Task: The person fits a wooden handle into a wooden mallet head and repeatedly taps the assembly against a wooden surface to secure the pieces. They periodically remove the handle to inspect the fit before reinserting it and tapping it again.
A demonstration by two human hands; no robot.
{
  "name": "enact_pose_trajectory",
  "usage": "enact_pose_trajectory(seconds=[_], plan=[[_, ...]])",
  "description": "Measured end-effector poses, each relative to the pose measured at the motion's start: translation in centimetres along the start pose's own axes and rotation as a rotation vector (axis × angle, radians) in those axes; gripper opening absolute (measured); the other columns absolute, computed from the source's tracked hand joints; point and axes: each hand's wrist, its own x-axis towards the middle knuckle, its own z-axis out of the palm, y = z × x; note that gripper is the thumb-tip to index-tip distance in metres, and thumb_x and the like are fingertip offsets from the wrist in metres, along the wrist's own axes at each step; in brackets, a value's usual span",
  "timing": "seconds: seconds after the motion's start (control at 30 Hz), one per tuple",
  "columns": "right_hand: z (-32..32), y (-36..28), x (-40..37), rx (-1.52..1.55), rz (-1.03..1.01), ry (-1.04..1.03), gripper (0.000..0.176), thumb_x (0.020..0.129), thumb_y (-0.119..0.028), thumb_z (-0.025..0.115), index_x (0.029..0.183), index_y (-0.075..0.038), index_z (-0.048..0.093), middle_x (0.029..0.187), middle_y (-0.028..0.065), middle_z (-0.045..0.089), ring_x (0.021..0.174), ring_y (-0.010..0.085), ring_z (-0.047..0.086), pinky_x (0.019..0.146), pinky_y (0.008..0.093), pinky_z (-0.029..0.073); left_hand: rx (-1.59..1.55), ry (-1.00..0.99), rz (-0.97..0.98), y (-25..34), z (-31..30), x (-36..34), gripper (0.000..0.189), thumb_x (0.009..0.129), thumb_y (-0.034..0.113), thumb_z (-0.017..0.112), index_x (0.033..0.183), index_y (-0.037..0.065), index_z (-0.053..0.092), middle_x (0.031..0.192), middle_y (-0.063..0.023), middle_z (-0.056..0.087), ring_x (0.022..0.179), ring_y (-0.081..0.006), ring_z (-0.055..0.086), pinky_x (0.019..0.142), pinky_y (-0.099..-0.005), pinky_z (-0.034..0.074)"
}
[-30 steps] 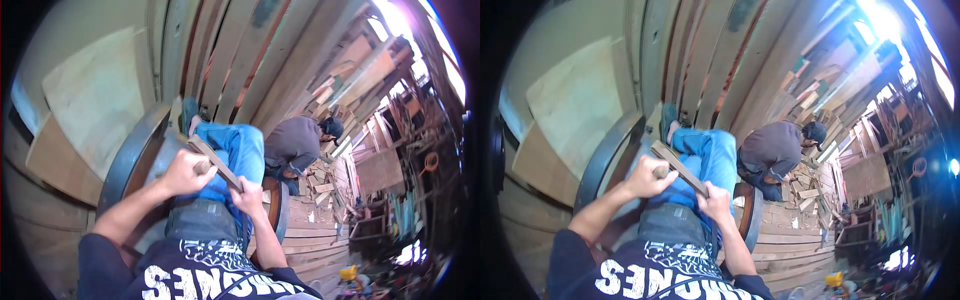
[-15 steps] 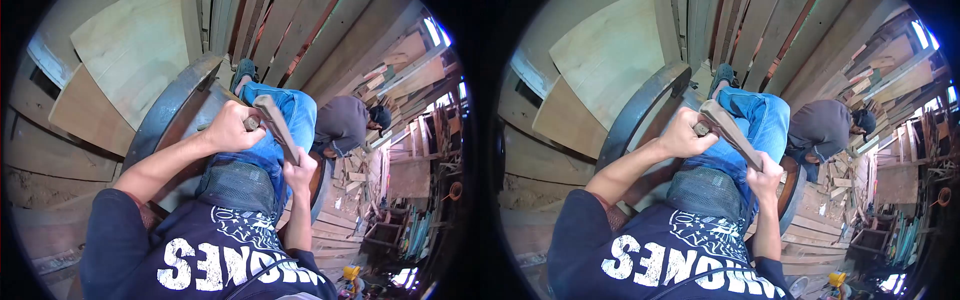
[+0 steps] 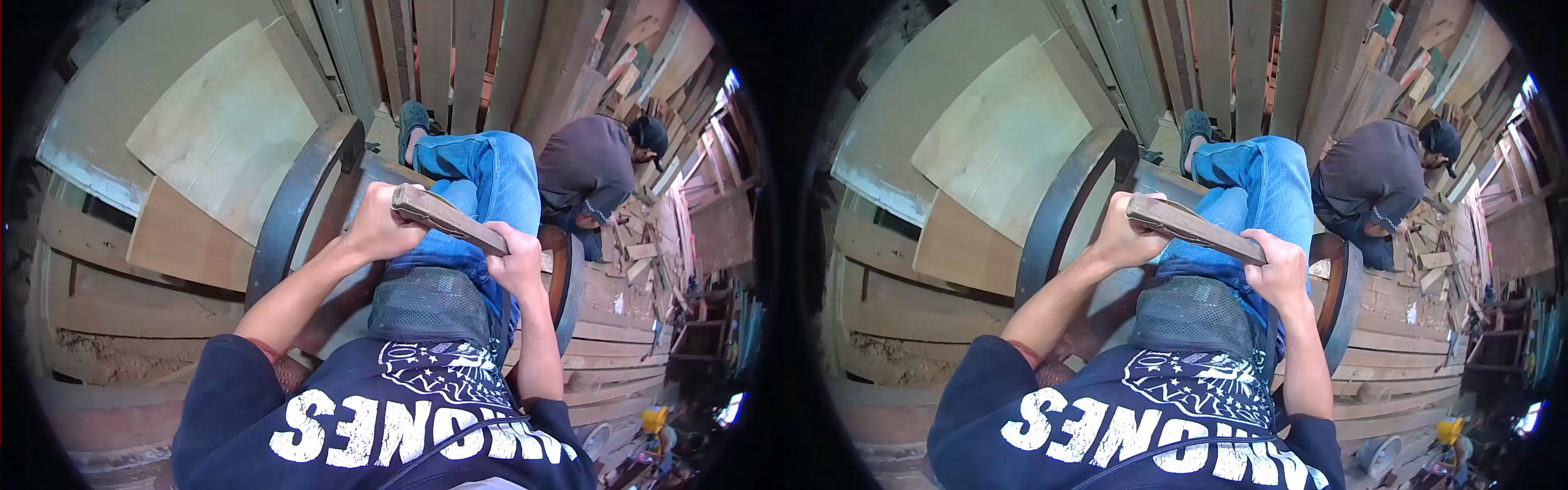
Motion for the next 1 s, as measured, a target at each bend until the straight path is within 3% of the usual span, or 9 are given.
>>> enact_pose_trajectory(seconds=[0.03, 0.13, 0.6, 0.67, 0.8, 0.9, 1.0], plan=[[0.23, 0.17, -0.12, 0.004, 0.01, 0.013, 0.027, 0.07, -0.004, 0.068, 0.097, -0.009, 0.068, 0.08, 0.0154, 0.069, 0.074, 0.0338, 0.069, 0.066, 0.0397, 0.054, 0.003, -0.016, 0.005, -0.23, 0.14, -0.08, 0.009, 0.068, -0.002, 0.069, 0.076, 0.001, 0.068, 0.061, -0.0091, 0.06, 0.05, -0.016, 0.058, 0.05, -0.0292, 0.044], [0.68, -0.14, -0.19, 0.069, 0.148, -0.276, 0.03, 0.073, -0.005, 0.066, 0.103, -0.009, 0.067, 0.082, 0.0197, 0.069, 0.08, 0.0385, 0.068, 0.072, 0.0439, 0.053, -0.025, -0.048, 0.068, 0.1, 0.67, -0.47, 0.016, 0.065, -0.005, 0.069, 0.08, 0.002, 0.07, 0.066, -0.0099, 0.064, 0.054, -0.0205, 0.063, 0.052, -0.0298, 0.048], [0.69, 0.06, -0.27, 0.117, 0.175, -0.336, 0.031, 0.073, -0.002, 0.066, 0.103, -0.006, 0.067, 0.085, 0.0221, 0.069, 0.083, 0.0397, 0.068, 0.077, 0.0442, 0.053, 0.02, -0.105, 0.192, 0.02, 0.77, -0.55, 0.021, 0.062, -0.004, 0.067, 0.081, 0.003, 0.071, 0.067, -0.0107, 0.063, 0.054, -0.0269, 0.062, 0.052, -0.0313, 0.048], [0.78, 0.19, -0.36, 0.112, 0.112, -0.296, 0.024, 0.077, -0.001, 0.067, 0.101, -0.003, 0.067, 0.081, 0.0226, 0.067, 0.079, 0.0383, 0.068, 0.069, 0.04, 0.053, 0.025, -0.094, 0.202, 0.05, 0.88, -0.54, 0.021, 0.062, -0.004, 0.067, 0.081, 0.003, 0.071, 0.066, -0.0107, 0.063, 0.054, -0.0273, 0.062, 0.051, -0.032, 0.048], [0.75, 0.13, -0.38, 0.122, 0.115, -0.29, 0.024, 0.077, -0.001, 0.068, 0.101, -0.003, 0.067, 0.081, 0.0226, 0.067, 0.079, 0.0383, 0.068, 0.069, 0.04, 0.053, 0.027, -0.096, 0.198, 0.06, 0.89, -0.57, 0.02, 0.062, -0.005, 0.066, 0.079, 0.003, 0.07, 0.065, -0.0106, 0.062, 0.053, -0.0277, 0.061, 0.051, -0.0324, 0.048], [0.55, -0.15, -0.33, 0.127, 0.179, -0.331, 0.033, 0.072, -0.001, 0.065, 0.105, -0.005, 0.067, 0.087, 0.0228, 0.069, 0.086, 0.0394, 0.068, 0.079, 0.0434, 0.054, 0.043, -0.092, 0.203, 0.07, 0.93, -0.63, 0.019, 0.062, -0.005, 0.066, 0.078, 0.003, 0.07, 0.065, -0.0103, 0.062, 0.053, -0.0279, 0.061, 0.05, -0.0327, 0.047], [0.66, 0.15, -0.41, 0.126, 0.113, -0.289, 0.024, 0.077, -0.001, 0.068, 0.101, -0.004, 0.068, 0.081, 0.0223, 0.067, 0.079, 0.038, 0.069, 0.069, 0.0398, 0.053, 0.037, -0.102, 0.206, 0.02, 0.95, -0.6, 0.019, 0.061, -0.005, 0.066, 0.078, 0.003, 0.07, 0.066, -0.0104, 0.062, 0.053, -0.0277, 0.061, 0.051, -0.0326, 0.047]])
